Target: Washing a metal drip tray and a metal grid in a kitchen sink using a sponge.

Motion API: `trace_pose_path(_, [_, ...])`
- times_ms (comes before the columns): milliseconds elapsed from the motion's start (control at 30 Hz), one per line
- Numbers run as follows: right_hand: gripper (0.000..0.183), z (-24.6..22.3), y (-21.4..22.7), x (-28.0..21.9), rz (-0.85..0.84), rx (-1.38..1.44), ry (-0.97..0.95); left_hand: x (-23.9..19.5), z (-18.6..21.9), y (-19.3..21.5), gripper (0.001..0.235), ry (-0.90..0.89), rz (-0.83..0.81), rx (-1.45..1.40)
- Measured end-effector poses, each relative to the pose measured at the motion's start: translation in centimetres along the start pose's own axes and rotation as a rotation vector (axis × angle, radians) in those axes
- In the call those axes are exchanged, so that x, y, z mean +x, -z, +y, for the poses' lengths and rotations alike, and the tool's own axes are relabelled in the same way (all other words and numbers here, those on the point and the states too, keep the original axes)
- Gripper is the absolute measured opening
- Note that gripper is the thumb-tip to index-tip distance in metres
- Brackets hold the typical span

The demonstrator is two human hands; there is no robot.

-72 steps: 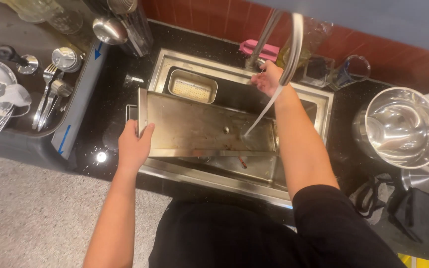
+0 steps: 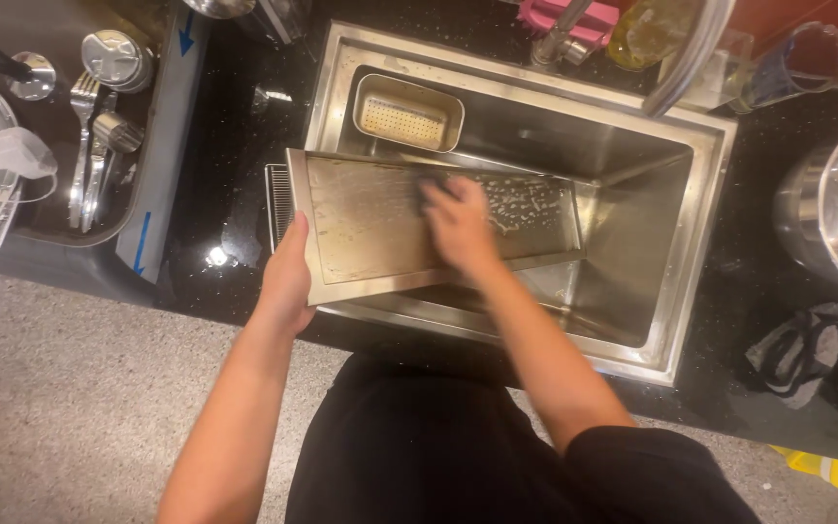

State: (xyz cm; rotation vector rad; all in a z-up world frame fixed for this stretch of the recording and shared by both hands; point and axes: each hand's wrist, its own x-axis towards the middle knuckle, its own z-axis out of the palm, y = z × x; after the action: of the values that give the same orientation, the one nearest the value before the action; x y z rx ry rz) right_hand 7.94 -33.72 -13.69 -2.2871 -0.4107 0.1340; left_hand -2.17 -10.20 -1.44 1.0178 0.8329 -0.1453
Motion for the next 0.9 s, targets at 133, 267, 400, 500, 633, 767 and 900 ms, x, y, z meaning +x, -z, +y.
trace_pose_path(133, [0.032, -2.1, 0.2, -1.6, -0.086, 0.108, -0.17, -0.5, 0.7, -0.5, 0.061, 0.058, 0.037, 0.011])
trace_pose_path(267, [0.028, -10.7, 1.0, -2.3, -0.28, 0.35, 0.163, 0.5, 0.2, 0.0, 0.064, -0.014, -0.038, -0.046])
trace_pose_path(400, [0.033, -3.3, 1.4, -2.5, -0.403, 0.248, 0.369, 1.2, 0.4, 0.2, 0.066, -0.003, -0.042, -0.035])
trace_pose_path(500, [0.025, 8.8, 1.5, -3.3, -0.439, 0.192, 0.05, 0.6, 1.1, -0.2, 0.067, 0.075, 0.053, -0.006])
trace_pose_path(633, [0.03, -1.2, 1.5, -1.2, -0.463, 0.12, 0.07, 1.1, 1.0, -0.4, 0.067, 0.027, 0.007, -0.021])
trace_pose_path(767, [0.029, -10.1, 0.7, 0.1, -0.287, 0.337, 0.281, 0.3, 1.3, -1.4, 0.067, 0.052, 0.018, -0.043])
trace_pose_path(900, [0.026, -5.1, -0.5, 4.1, -0.044, 0.292, 0.065, 1.6, -0.4, 0.1, 0.061, -0.036, -0.027, -0.061])
